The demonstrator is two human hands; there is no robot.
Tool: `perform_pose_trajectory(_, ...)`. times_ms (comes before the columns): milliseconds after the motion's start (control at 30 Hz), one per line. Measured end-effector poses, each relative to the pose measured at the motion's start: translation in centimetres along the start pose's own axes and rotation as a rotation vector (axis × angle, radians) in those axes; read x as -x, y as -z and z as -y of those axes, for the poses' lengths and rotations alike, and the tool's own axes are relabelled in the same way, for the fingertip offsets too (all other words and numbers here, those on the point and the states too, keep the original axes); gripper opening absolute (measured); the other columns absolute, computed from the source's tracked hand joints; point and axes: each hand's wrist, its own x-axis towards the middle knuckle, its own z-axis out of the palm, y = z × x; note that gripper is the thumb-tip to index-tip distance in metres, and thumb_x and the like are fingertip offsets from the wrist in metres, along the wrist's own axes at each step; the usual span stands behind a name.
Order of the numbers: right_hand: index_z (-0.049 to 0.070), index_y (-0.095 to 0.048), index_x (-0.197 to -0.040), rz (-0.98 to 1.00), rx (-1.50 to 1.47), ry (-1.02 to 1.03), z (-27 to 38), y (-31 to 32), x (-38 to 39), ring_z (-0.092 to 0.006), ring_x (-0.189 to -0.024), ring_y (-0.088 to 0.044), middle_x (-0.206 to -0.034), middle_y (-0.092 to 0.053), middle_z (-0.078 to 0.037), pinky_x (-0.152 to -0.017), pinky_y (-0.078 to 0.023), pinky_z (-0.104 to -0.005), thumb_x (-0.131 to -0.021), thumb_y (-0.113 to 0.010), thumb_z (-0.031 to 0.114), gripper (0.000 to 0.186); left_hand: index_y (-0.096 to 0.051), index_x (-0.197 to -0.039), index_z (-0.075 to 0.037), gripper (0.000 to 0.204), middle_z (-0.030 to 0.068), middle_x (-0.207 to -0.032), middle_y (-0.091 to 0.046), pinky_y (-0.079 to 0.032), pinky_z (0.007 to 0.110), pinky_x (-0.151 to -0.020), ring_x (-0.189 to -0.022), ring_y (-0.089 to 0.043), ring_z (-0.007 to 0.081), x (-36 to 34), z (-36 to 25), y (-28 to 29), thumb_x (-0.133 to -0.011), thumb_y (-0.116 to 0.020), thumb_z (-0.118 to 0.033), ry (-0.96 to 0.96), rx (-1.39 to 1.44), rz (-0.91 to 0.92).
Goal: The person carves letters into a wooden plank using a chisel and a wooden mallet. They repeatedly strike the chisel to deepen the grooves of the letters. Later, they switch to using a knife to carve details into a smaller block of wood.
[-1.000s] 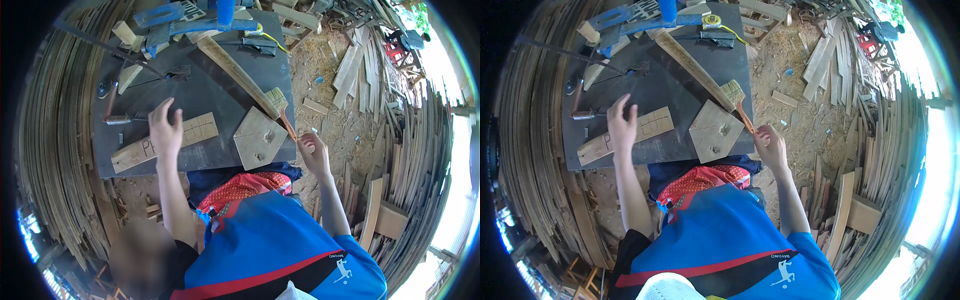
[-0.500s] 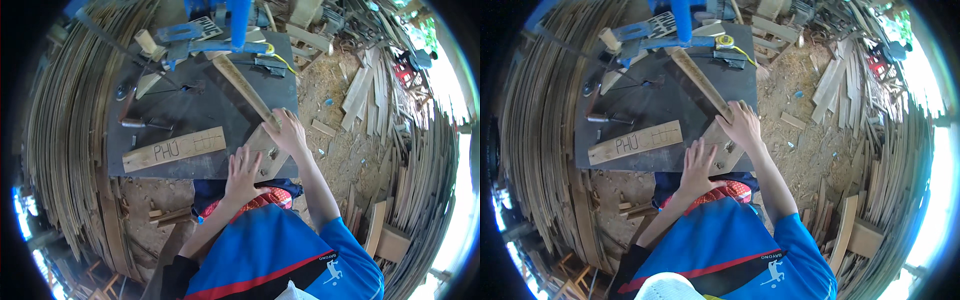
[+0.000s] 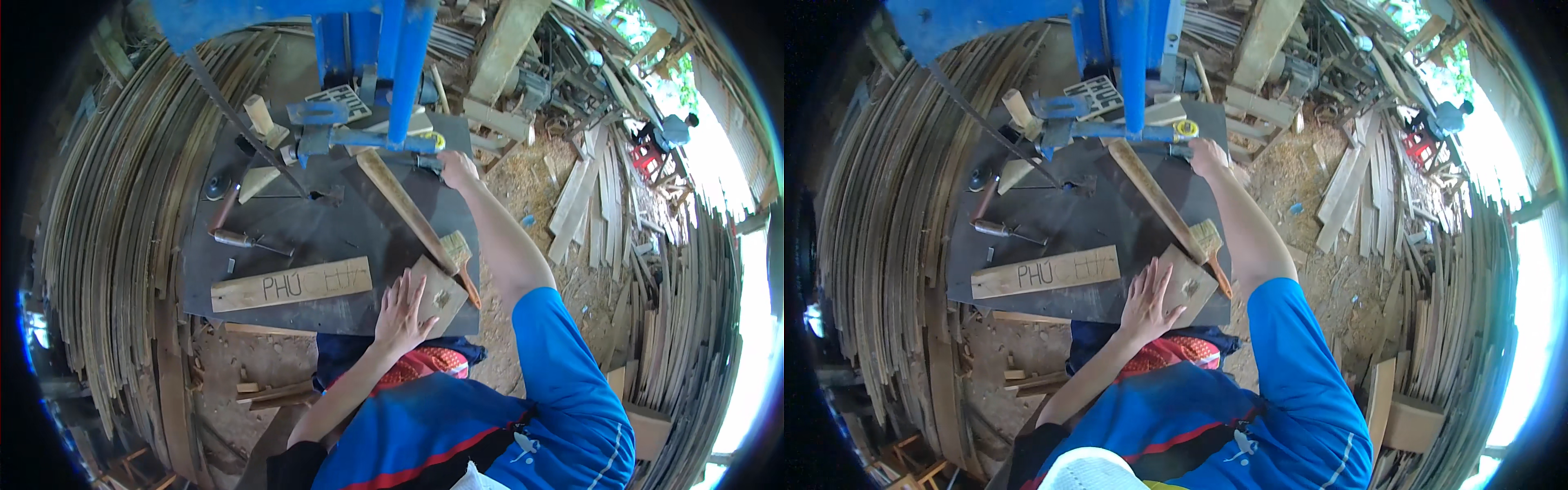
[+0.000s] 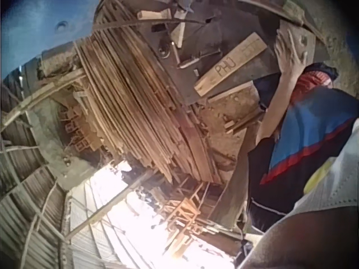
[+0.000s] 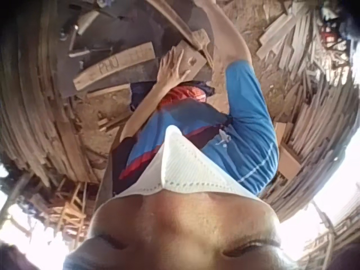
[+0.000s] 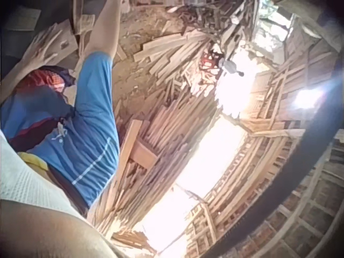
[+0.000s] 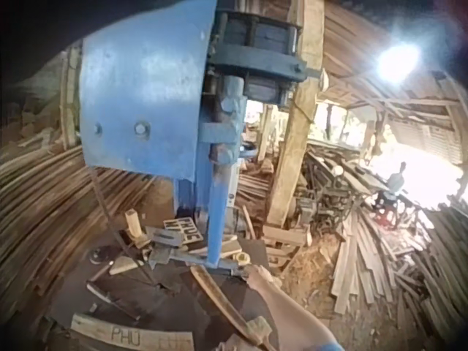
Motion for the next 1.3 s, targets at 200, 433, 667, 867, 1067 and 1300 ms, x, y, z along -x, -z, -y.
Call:
perform_pose_trajectory(200, 0.017, -0.077, -0.114, 0.186, 0.252, -0.024, 2.2, -0.2, -3.3, -0.0381, -0.113, -0.071, -0.117, -0.075, -0.018, -0.096, -0.057, -0.0506, -0.089, -0.069, 0.02, 0.027, -0.05, -0.148, -0.004, 0.068, 0.024, -0.151, -0.053, -0.046, 0.051, -0.111, -0.133, -0.056, 0.0428, 3.0, 1.3, 3.4, -0.093, -0.075, -0.034, 0.13, 0.128, -0.182)
perform_pose_trajectory(433, 0.0, -0.067, -0.126, 0.695, 0.29, 0.131, 3.8, 2.4, -2.1, -0.0356, -0.112, -0.071, -0.118, -0.074, -0.02, -0.095, -0.056, -0.0448, -0.096, -0.067, 0.033, 0.045, -0.066, -0.126, -0.004, 0.032, 0.0156, -0.124, -0.069, -0.058, 0.04, -0.083, -0.095, -0.071, 0.0307, 4.3, 1.9, 6.0, -0.098, -0.072, -0.018, 0.285, 0.414, -0.167)
perform_pose_trajectory(667, -0.005, -0.054, -0.121, 0.87, -0.376, -0.109, 5.4, 8.6, 5.7, -0.0258, -0.063, -0.075, -0.095, -0.073, -0.02, -0.05, -0.062, -0.0372, -0.108, -0.055, 0.021, 0.029, -0.069, -0.123, -0.005, 0.026, 0.0126, -0.109, -0.075, -0.057, 0.035, -0.074, -0.084, -0.073, 0.0227, 4.4, 3.4, 5.1, -0.102, -0.069, -0.02, 0.337, 0.562, -0.195)
perform_pose_trajectory(867, -0.007, -0.057, -0.12, 0.615, -0.507, -0.061, 4.2, 12.2, 15.4, -0.0259, -0.063, -0.075, -0.084, -0.071, -0.019, -0.051, -0.061, -0.0375, -0.106, -0.058, 0.016, 0.027, -0.07, -0.122, -0.005, 0.023, 0.012, -0.106, -0.077, -0.057, 0.033, -0.075, -0.085, -0.075, 0.0213, 2.5, 1.6, 5.9, -0.104, -0.066, -0.019, 0.298, 0.622, -0.065)
perform_pose_trajectory(1067, -0.004, -0.054, -0.127, 0.516, -0.997, -0.237, 6.3, 12.5, 26.0, -0.0143, -0.066, -0.068, -0.09, -0.068, -0.01, -0.057, -0.055, -0.0308, -0.106, -0.063, 0.019, 0.032, -0.071, -0.122, -0.003, 0.023, 0.0121, -0.1, -0.078, -0.058, 0.032, -0.08, -0.092, -0.075, 0.018, 1.1, 0.3, 4.3, -0.104, -0.063, -0.015, 0.273, 0.71, 0.113)
perform_pose_trajectory(1300, 0.002, -0.053, -0.127, 0.206, -1.258, -0.079, 9.8, 6.9, 33.4, -0.0115, -0.098, -0.057, -0.107, -0.06, -0.006, -0.085, -0.049, -0.0289, -0.108, -0.059, 0.01, 0.021, -0.071, -0.101, 0.004, 0.032, 0.0096, -0.083, -0.073, -0.051, 0.034, -0.068, -0.075, -0.065, 0.0147, -0.4, -2.9, 4.0, -0.106, -0.062, -0.027, 0.164, 0.92, 0.182)
